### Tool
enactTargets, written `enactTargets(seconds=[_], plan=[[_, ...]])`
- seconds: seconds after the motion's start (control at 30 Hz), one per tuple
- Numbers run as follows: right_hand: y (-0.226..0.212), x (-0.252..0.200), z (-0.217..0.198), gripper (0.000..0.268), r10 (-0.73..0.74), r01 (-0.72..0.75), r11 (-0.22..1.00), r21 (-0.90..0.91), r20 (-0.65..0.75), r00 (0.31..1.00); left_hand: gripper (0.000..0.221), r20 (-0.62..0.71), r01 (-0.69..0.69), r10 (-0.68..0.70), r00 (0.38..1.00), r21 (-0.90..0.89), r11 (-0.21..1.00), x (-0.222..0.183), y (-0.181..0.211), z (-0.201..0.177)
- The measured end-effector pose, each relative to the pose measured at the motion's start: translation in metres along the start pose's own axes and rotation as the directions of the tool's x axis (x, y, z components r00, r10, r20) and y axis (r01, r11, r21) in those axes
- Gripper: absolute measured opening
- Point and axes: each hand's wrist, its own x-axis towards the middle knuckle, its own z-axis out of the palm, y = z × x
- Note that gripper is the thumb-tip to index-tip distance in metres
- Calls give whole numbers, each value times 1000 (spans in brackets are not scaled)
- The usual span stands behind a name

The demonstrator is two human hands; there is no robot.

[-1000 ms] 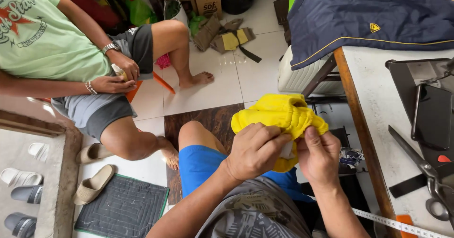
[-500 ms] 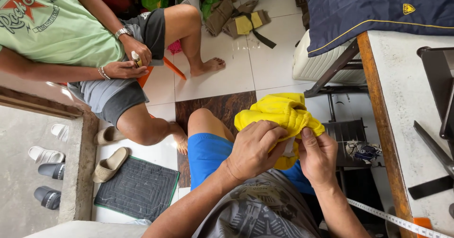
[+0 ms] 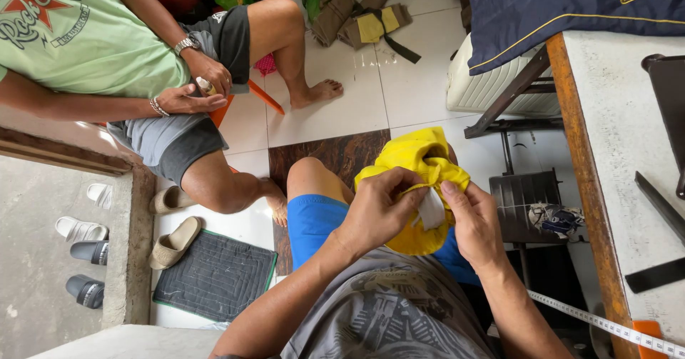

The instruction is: Inspecting a yellow garment and using a small tool to remove a tag or loose threads

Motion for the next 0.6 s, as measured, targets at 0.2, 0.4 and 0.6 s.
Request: enactTargets(seconds=[0.2, 0.4, 0.6], plan=[[8, 3, -8, 17, 10, -8, 1000, -9, 217, 976, 22, 219, 87, -126, 968, 177, 980, 10, 12, -19], [35, 19, -35, 13, 0, 73, 987, -141, 459, 888, 32, 462, 319, -364, 809, 175, 931, 14, 11, -23], [-47, 2, -100, 16, -281, 293, 529, -797, 161, 946, 40, 379, 365, -376, 845, 103, 925, 5, -57, 37]])
